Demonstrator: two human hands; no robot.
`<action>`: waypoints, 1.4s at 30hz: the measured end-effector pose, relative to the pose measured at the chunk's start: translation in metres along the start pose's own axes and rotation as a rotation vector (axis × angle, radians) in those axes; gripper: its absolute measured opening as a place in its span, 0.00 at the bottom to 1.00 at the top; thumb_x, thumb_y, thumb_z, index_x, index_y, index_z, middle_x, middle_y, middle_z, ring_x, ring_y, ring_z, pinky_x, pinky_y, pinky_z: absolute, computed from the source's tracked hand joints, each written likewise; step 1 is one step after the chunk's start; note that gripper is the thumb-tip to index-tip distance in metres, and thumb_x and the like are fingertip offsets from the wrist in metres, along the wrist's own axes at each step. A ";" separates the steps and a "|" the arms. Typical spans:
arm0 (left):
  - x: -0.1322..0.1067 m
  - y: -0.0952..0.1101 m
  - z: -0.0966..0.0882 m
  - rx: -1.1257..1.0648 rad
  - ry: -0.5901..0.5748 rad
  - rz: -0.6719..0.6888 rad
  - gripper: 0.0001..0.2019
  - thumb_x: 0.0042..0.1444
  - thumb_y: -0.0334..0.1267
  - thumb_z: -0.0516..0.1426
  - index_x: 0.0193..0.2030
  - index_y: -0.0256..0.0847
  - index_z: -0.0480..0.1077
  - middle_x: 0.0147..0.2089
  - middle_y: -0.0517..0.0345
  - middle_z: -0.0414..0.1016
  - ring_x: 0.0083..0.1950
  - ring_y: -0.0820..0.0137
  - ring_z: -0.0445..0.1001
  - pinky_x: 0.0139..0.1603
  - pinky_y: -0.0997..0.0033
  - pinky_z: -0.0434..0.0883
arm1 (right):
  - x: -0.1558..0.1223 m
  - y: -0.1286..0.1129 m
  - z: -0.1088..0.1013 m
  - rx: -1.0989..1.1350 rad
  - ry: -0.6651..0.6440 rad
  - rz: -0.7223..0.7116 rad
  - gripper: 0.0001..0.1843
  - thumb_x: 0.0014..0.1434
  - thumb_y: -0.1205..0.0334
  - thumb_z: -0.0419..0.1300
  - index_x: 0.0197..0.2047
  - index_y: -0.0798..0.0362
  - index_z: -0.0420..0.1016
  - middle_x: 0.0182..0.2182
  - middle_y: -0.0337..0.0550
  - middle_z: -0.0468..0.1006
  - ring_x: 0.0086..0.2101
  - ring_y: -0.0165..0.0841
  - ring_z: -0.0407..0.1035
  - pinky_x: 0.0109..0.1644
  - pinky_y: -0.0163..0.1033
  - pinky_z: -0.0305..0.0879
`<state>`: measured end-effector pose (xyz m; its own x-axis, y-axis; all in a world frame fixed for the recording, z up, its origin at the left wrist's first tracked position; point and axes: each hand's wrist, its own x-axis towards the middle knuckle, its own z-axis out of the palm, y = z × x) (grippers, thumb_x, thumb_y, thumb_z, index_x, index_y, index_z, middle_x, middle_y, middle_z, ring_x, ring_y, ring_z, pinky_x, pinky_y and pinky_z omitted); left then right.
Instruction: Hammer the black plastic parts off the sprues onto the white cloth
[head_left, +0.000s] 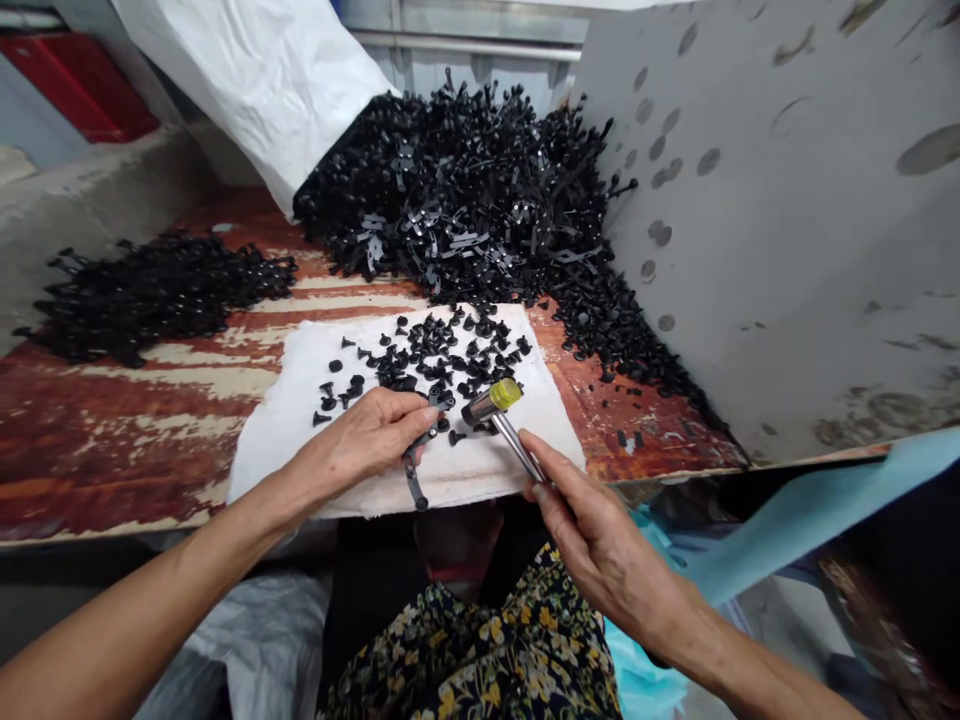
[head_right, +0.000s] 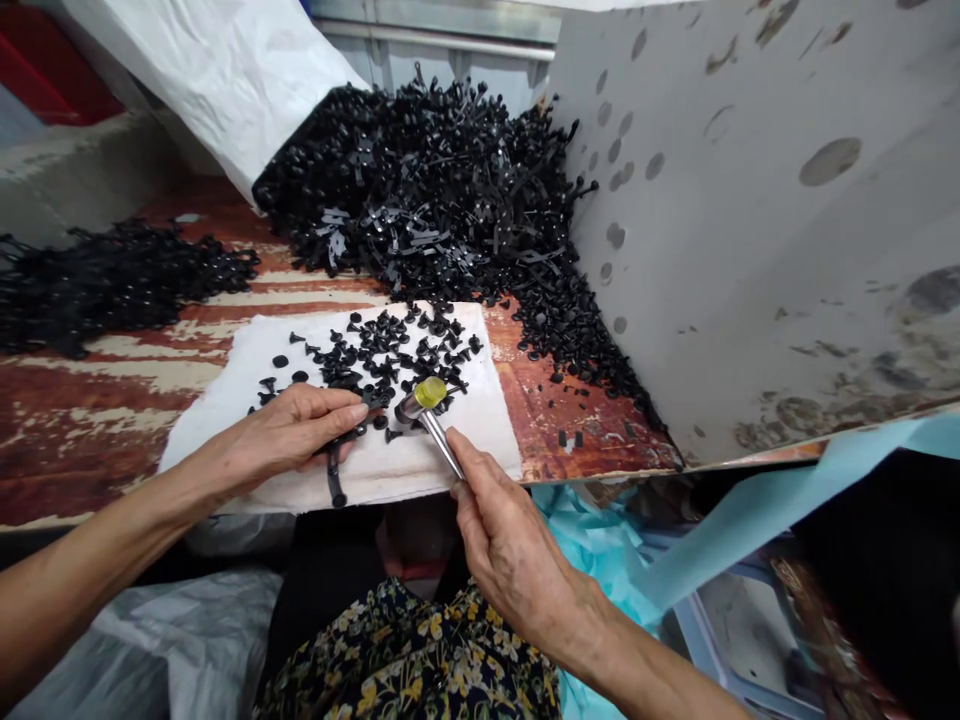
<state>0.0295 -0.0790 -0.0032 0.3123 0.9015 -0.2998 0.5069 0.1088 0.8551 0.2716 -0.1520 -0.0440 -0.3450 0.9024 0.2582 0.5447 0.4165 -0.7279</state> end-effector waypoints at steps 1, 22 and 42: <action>0.000 -0.001 0.000 0.009 0.006 0.004 0.22 0.53 0.55 0.56 0.19 0.40 0.61 0.16 0.65 0.58 0.18 0.79 0.51 0.17 0.78 0.46 | -0.001 0.000 0.001 0.001 -0.010 0.007 0.30 0.68 0.68 0.48 0.71 0.49 0.57 0.63 0.50 0.70 0.60 0.40 0.67 0.64 0.49 0.66; -0.022 -0.003 -0.011 -0.255 0.184 -0.153 0.25 0.42 0.61 0.63 0.29 0.37 0.72 0.18 0.62 0.64 0.18 0.79 0.55 0.18 0.80 0.47 | 0.012 -0.002 0.002 0.024 -0.025 -0.017 0.28 0.68 0.66 0.49 0.70 0.52 0.58 0.65 0.52 0.68 0.63 0.41 0.63 0.66 0.51 0.61; -0.054 -0.018 0.002 -0.464 0.179 -0.329 0.30 0.41 0.62 0.64 0.38 0.33 0.77 0.17 0.64 0.65 0.15 0.82 0.52 0.16 0.80 0.45 | 0.044 -0.014 0.017 -0.066 -0.200 -0.197 0.35 0.62 0.74 0.48 0.72 0.51 0.53 0.59 0.55 0.73 0.56 0.47 0.71 0.58 0.60 0.70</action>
<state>0.0050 -0.1305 -0.0034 0.0374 0.8419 -0.5383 0.1377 0.5292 0.8372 0.2362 -0.1196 -0.0333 -0.5895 0.7665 0.2549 0.4988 0.5936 -0.6316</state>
